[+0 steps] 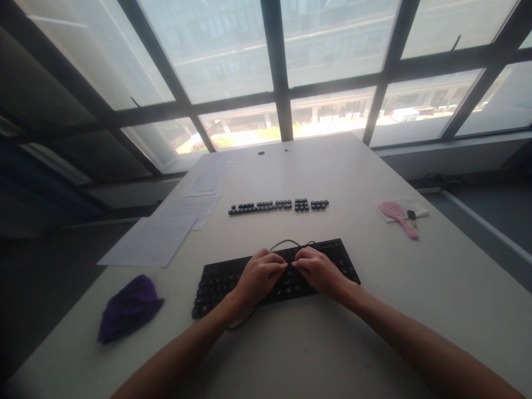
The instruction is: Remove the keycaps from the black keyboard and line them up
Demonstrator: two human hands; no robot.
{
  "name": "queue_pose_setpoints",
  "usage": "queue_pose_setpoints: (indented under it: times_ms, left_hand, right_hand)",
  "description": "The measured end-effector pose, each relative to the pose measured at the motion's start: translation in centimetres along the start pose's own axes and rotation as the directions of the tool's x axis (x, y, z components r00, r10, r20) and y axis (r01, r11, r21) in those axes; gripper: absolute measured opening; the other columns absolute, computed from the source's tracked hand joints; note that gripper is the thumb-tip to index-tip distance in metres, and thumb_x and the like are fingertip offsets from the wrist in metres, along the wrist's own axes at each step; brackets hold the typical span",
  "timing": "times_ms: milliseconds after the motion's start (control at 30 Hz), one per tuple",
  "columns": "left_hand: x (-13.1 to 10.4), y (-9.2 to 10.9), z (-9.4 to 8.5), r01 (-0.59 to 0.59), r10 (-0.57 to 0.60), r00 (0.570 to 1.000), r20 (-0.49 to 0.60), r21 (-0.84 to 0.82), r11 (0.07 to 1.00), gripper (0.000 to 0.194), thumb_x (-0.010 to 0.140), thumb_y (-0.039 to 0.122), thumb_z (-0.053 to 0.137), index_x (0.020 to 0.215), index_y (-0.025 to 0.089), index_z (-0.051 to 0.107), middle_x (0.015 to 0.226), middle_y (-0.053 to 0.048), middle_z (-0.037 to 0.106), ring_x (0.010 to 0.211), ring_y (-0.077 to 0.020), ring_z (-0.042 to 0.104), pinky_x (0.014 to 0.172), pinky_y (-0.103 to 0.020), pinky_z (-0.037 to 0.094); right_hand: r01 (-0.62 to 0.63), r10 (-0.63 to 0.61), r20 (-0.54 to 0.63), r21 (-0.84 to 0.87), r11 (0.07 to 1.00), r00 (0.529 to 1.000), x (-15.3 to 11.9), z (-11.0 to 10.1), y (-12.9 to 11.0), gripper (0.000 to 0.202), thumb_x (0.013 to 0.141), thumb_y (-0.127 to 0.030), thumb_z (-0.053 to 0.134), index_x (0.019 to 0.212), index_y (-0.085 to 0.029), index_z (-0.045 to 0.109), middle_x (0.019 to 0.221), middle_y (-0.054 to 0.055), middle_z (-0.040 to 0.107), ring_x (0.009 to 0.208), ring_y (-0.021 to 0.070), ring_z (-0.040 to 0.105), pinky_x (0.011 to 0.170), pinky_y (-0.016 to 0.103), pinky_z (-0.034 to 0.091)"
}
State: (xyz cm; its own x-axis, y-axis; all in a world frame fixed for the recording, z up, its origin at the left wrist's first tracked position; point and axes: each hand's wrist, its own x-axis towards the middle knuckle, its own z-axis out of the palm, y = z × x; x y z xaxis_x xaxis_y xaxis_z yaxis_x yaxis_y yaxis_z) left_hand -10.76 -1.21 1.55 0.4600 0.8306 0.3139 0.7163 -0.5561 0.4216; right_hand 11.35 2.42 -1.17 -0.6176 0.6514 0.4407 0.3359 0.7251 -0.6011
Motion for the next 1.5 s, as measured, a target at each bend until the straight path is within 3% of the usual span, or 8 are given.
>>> queue_pose_setpoints:
  times_ms: [167, 367, 600, 900, 1033, 1167, 1333, 1500]
  left_hand:
    - [-0.9, 0.0, 0.3, -0.021, 0.02, 1.0, -0.014, -0.002, 1.0, 0.023, 0.096, 0.025, 0.055, 0.11, 0.026, 0.074, 0.107, -0.005, 0.072, 0.094, -0.0218, 0.056, 0.089, -0.04, 0.05]
    - [-1.3, -0.5, 0.9, -0.025, 0.025, 0.999, -0.025, 0.017, 1.0, 0.023, 0.096, 0.026, 0.055, 0.111, 0.025, 0.073, 0.108, -0.004, 0.071, 0.096, -0.0214, 0.056, 0.089, -0.039, 0.05]
    - [-1.2, -0.4, 0.9, -0.078, 0.079, 0.997, -0.006, 0.092, 0.993, 0.023, 0.096, 0.025, 0.054, 0.111, 0.023, 0.071, 0.109, -0.006, 0.07, 0.098, -0.0222, 0.056, 0.09, -0.041, 0.05]
    - [-1.2, -0.1, 0.6, -0.018, 0.018, 1.0, 0.009, 0.025, 1.0, 0.021, 0.095, 0.025, 0.055, 0.103, 0.023, 0.074, 0.111, -0.005, 0.069, 0.103, -0.0224, 0.056, 0.094, -0.04, 0.048]
    - [2.0, -1.3, -0.3, 0.026, -0.027, 0.999, -0.018, -0.031, 0.999, 0.021, 0.096, 0.028, 0.055, 0.107, 0.023, 0.072, 0.105, -0.004, 0.07, 0.097, -0.0203, 0.059, 0.092, -0.036, 0.048]
    - [8.1, -4.0, -0.1, 0.111, -0.099, 0.987, -0.13, 0.091, 0.99, 0.025, 0.094, 0.028, 0.058, 0.115, 0.02, 0.07, 0.106, -0.006, 0.069, 0.101, -0.0221, 0.057, 0.095, -0.036, 0.046]
    - [14.6, -6.9, 2.2, 0.163, -0.14, 0.984, -0.111, 0.239, 0.957, 0.024, 0.091, 0.022, 0.062, 0.113, 0.02, 0.072, 0.105, -0.007, 0.068, 0.1, -0.0233, 0.053, 0.093, -0.035, 0.044]
    - [16.9, -7.8, 4.4, 0.166, -0.143, 0.985, -0.092, 0.333, 0.928, 0.017, 0.089, 0.022, 0.064, 0.1, 0.023, 0.076, 0.103, -0.008, 0.065, 0.101, -0.026, 0.049, 0.089, -0.037, 0.043]
  right_hand:
    - [0.056, -0.055, 0.019, -0.066, 0.996, 0.998, -0.1, -0.1, -0.4, 0.026, 0.098, -0.015, 0.048, 0.097, -0.02, 0.073, 0.097, 0.01, 0.066, 0.091, 0.0199, 0.062, 0.08, 0.033, 0.053]
    - [0.071, -0.071, -0.006, -0.056, 0.996, 0.997, -0.1, 0.3, -0.2, 0.025, 0.097, -0.012, 0.047, 0.098, -0.019, 0.072, 0.098, 0.01, 0.066, 0.091, 0.0192, 0.062, 0.08, 0.033, 0.054]
    - [0.12, -0.115, 0.051, -0.127, 0.985, 0.992, -0.1, 0.0, -0.6, 0.033, 0.093, -0.002, 0.043, 0.105, -0.017, 0.069, 0.103, 0.012, 0.066, 0.094, 0.0218, 0.059, 0.079, 0.035, 0.055]
    - [0.053, -0.046, 0.061, -0.112, 0.992, 0.997, -0.7, 0.3, -0.8, 0.034, 0.089, 0.001, 0.044, 0.099, -0.017, 0.071, 0.108, 0.011, 0.065, 0.1, 0.0226, 0.058, 0.084, 0.037, 0.054]
    - [-0.058, 0.053, -0.052, -0.1, 0.993, 0.997, 1.2, -1.5, 0.7, 0.03, 0.089, -0.003, 0.049, 0.101, -0.018, 0.072, 0.104, 0.009, 0.067, 0.099, 0.0217, 0.059, 0.09, 0.037, 0.051]
    - [-0.246, 0.193, -0.2, -0.285, 0.926, 0.961, 5.6, -3.7, 4.6, 0.029, 0.089, -0.008, 0.052, 0.108, -0.016, 0.072, 0.101, 0.01, 0.066, 0.099, 0.0238, 0.057, 0.093, 0.038, 0.046]
    - [-0.295, 0.278, -0.114, -0.522, 0.8, 0.954, 10.4, -4.0, 8.8, 0.026, 0.091, -0.013, 0.051, 0.105, -0.015, 0.074, 0.106, 0.013, 0.063, 0.103, 0.0257, 0.052, 0.092, 0.035, 0.043]
    - [-0.237, 0.286, -0.023, -0.625, 0.744, 0.958, 11.6, -3.4, 10.1, 0.025, 0.091, -0.014, 0.052, 0.102, -0.015, 0.075, 0.108, 0.015, 0.062, 0.105, 0.0278, 0.049, 0.091, 0.035, 0.041]
